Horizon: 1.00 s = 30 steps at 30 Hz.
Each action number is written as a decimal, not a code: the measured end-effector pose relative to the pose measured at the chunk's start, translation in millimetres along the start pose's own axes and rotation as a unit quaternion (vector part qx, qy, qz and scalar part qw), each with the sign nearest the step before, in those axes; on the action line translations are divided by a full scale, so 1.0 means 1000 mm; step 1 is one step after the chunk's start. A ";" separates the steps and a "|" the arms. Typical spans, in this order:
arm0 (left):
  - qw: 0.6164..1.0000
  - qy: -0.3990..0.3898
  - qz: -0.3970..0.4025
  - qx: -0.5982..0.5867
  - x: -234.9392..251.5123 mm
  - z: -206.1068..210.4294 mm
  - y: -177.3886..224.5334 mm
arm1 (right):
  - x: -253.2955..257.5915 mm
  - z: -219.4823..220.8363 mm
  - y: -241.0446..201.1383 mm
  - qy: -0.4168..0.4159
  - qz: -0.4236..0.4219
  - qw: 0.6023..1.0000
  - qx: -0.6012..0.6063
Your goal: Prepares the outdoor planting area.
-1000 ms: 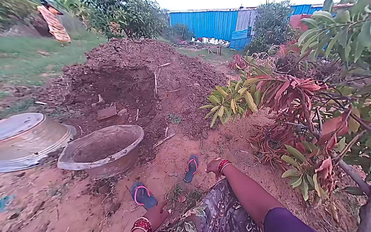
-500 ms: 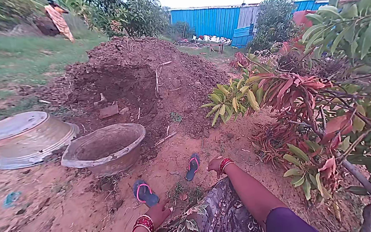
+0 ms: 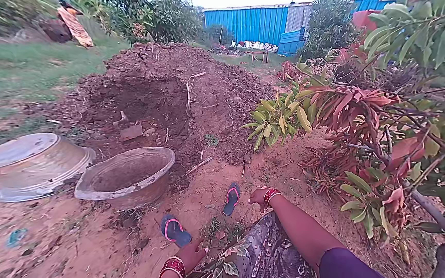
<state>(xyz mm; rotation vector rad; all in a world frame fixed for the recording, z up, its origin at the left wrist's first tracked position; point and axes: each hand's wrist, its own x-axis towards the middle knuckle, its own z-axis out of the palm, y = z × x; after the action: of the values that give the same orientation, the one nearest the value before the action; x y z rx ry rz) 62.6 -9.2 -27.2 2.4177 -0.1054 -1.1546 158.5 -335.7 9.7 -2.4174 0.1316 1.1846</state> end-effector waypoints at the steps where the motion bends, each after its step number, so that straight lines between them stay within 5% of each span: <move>1: 1.000 0.001 -0.001 0.000 -0.001 0.000 0.000 | 0.000 0.000 0.000 0.000 0.000 1.000 0.000; 30: 1.000 0.001 0.012 0.002 -0.002 0.002 0.000 | -0.008 0.000 -0.002 0.004 -0.001 1.000 -0.021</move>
<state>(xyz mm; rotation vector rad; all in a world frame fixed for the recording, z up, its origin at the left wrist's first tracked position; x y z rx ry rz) 60.1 -8.9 -26.8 2.4150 -0.1363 -1.1432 154.5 -334.5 16.5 -2.4579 0.1086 1.1886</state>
